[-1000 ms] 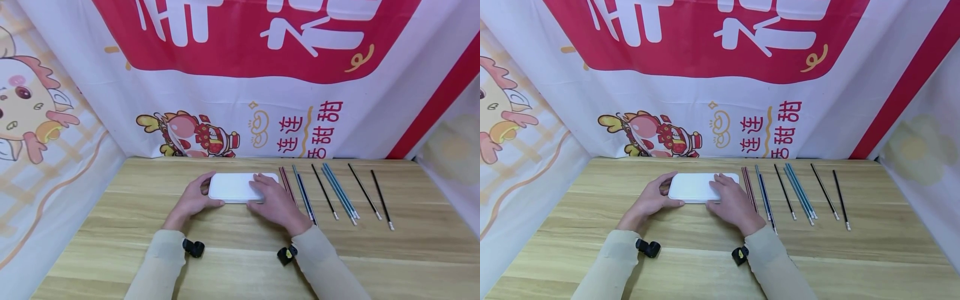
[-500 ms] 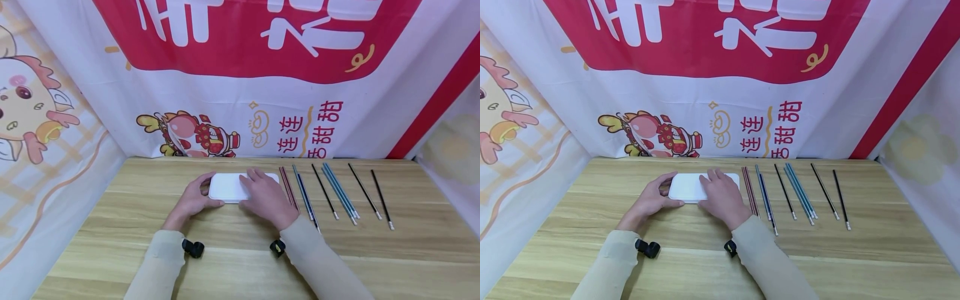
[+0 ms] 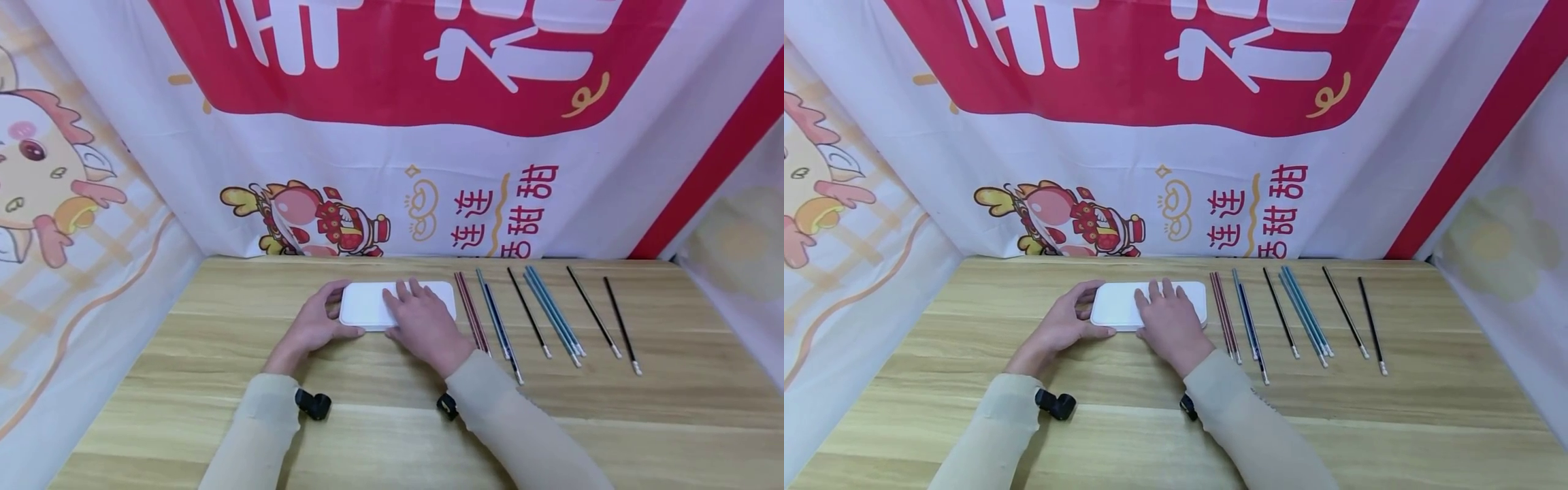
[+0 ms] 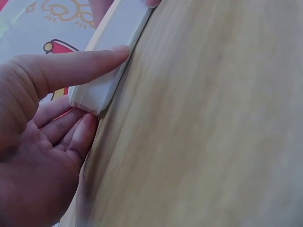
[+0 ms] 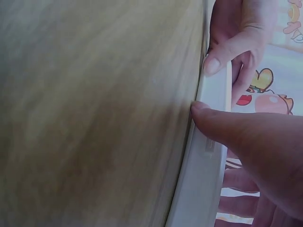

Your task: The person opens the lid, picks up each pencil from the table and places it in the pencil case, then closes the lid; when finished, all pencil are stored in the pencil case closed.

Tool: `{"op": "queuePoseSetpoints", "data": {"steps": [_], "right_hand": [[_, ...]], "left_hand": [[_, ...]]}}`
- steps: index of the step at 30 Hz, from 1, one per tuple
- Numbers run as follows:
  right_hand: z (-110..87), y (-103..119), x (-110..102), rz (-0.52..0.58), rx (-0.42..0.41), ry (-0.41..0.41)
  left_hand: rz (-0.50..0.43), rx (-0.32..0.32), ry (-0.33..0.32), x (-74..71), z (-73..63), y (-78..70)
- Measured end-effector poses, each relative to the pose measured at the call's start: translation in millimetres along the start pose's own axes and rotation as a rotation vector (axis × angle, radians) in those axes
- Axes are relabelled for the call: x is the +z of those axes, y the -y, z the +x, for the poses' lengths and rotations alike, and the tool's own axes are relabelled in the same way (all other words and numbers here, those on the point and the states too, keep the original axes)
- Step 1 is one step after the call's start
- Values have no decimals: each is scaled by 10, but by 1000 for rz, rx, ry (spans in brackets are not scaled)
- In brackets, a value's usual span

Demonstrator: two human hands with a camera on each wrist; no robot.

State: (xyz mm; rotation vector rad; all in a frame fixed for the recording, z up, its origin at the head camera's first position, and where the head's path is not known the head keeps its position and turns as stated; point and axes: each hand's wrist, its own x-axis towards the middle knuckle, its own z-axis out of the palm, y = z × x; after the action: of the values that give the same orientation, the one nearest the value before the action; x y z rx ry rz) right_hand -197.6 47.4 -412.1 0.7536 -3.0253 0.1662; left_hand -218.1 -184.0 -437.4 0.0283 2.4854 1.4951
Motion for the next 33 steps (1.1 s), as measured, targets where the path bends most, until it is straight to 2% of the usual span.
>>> {"op": "queuePoseSetpoints", "data": {"steps": [5, 12, 15, 27, 33], "right_hand": [[21, 39, -26, -75, -19, 26], [121, 60, -107, -245, -101, 34], [161, 62, -139, -281, -126, 53], [144, 67, -149, -336, -136, 82], [163, 96, -212, -297, -182, 104]], "left_hand": [[18, -2, -4, -12, -6, 2], [25, -12, -22, -14, -4, -6], [26, -13, -22, -16, -5, -14], [32, -14, -22, -7, -1, -29], [33, 6, -15, -17, -18, -20]]}}
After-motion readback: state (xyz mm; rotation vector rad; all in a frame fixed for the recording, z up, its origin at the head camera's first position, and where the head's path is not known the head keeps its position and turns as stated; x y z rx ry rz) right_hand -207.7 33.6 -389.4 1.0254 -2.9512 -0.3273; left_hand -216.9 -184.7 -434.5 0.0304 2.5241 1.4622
